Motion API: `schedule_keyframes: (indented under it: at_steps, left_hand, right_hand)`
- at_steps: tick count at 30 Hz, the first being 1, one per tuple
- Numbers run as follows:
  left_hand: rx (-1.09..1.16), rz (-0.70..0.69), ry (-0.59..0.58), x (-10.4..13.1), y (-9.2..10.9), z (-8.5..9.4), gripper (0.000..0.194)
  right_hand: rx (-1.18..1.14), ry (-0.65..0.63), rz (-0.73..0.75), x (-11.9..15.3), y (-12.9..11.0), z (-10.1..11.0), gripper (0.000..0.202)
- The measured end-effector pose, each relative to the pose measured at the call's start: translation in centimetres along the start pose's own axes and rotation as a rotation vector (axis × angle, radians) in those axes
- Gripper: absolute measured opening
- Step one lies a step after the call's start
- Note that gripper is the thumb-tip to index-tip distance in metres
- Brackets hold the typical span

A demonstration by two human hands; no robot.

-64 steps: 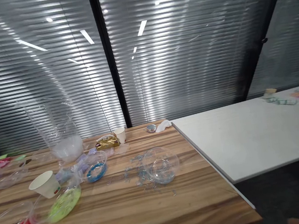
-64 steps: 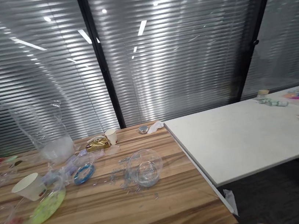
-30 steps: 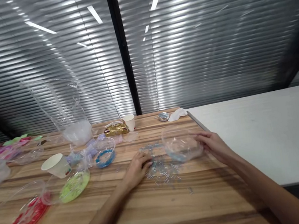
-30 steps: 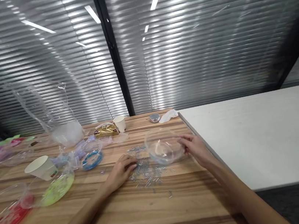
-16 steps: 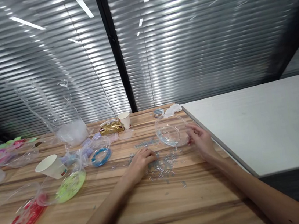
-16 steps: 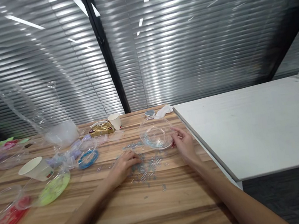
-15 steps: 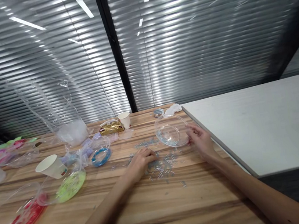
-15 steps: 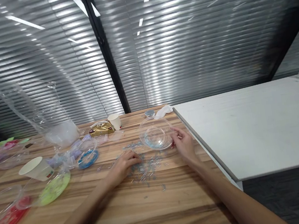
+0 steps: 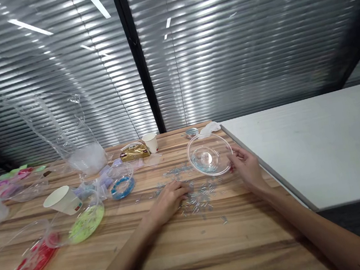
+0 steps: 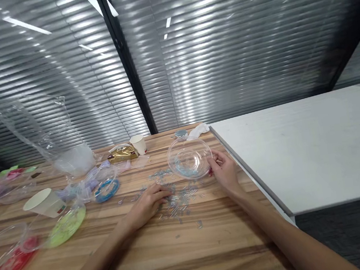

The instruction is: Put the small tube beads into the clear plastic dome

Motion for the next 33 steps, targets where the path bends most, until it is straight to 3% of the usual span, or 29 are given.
schedule_keyframes:
  at_steps: [5,17,33]
  left_hand:
    - [0.048,0.063,0.047,0.9,-1.2,0.6,0.024]
    - [0.181,0.041,-0.084,1.1,-1.2,2.8,0.014]
    - [0.017,0.051,-0.124,1.1,-0.6,1.9,0.018]
  right_hand:
    - [0.008,-0.018,0.017,0.4,-0.1,-0.3,0.046]
    - [0.055,-0.044,0.031,0.8,0.0,-0.3,0.044]
    - [0.06,-0.06,0.087,1.0,-0.1,-0.5,0.036]
Point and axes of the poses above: each hand's wrist, its own x-axis away from the middle knuckle, its own z-axis out of the back of the hand, y = z × x, the point moved 1 cm from there along -x, towards the middle knuckle, and after that the axes turned 10 degrees about -x, right-handed, at the moved point
